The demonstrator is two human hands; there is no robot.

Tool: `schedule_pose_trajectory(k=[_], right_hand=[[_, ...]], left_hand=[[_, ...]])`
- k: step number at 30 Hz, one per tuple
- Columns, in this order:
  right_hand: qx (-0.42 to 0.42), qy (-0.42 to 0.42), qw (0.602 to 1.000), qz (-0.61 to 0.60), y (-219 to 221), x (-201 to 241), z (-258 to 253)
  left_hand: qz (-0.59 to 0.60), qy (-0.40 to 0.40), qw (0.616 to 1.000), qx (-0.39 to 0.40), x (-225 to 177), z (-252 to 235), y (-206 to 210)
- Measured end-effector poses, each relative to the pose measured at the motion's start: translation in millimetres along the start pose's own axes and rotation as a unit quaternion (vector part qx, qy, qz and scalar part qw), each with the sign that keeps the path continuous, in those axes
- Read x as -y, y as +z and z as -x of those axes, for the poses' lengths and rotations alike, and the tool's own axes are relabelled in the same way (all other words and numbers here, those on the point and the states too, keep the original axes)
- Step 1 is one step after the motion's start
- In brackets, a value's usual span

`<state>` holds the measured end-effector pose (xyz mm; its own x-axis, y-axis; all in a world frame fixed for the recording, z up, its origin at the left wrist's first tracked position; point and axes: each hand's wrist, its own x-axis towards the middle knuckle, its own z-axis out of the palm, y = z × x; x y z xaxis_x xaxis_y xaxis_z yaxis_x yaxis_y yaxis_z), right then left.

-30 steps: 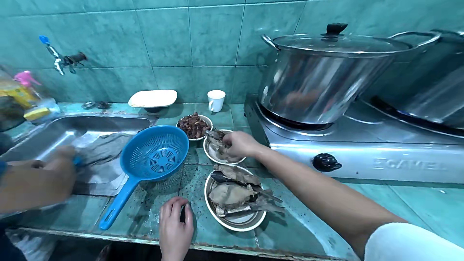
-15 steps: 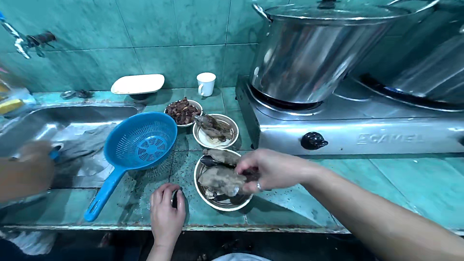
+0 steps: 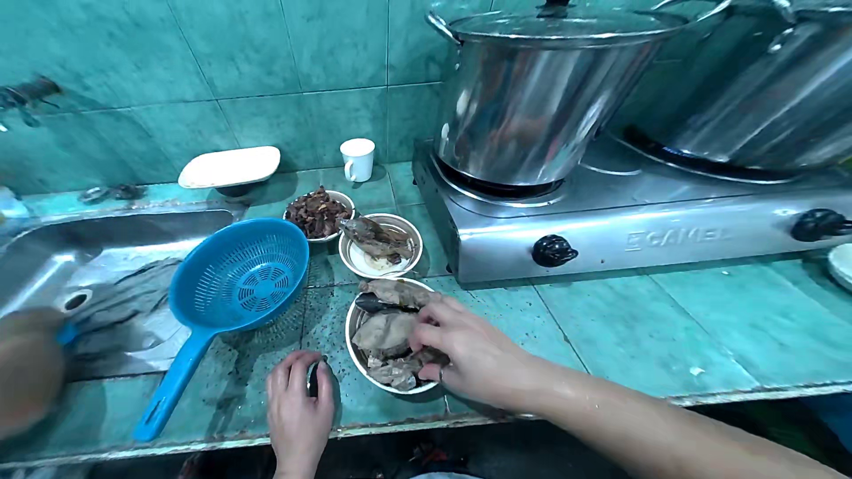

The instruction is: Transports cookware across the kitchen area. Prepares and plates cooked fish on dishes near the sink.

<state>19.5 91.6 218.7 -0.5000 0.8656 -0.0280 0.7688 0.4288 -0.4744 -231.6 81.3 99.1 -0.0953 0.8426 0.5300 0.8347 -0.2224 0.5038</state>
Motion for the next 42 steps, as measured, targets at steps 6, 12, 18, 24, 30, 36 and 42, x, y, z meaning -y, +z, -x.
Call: schedule_pose_trajectory(k=[6,12,18,24,30,36,42], right_hand=[[-0.045,-0.024,0.999,-0.012,7,-9,7],[-0.012,0.03,0.995,-0.092,-35,-10,-7],[-0.107,0.042,0.993,0.001,-24,-20,-40],[-0.026,0.052,0.998,-0.035,-31,-21,-50],[-0.103,0.104,0.989,-0.009,-55,-43,-110],[0.007,0.178,0.984,0.001,-34,-73,-187],[0.036,0.162,0.986,0.001,-23,-82,-198]], left_hand=[[-0.004,0.008,1.0,-0.008,2,0,2],[0.001,0.007,1.0,-0.011,0,-1,2],[0.002,-0.002,1.0,-0.017,1,0,3],[0.013,-0.012,1.0,-0.01,0,1,1],[0.005,-0.015,1.0,-0.004,0,2,2],[0.004,-0.028,1.0,-0.003,-3,2,0],[-0.001,-0.023,0.999,-0.022,1,2,5]])
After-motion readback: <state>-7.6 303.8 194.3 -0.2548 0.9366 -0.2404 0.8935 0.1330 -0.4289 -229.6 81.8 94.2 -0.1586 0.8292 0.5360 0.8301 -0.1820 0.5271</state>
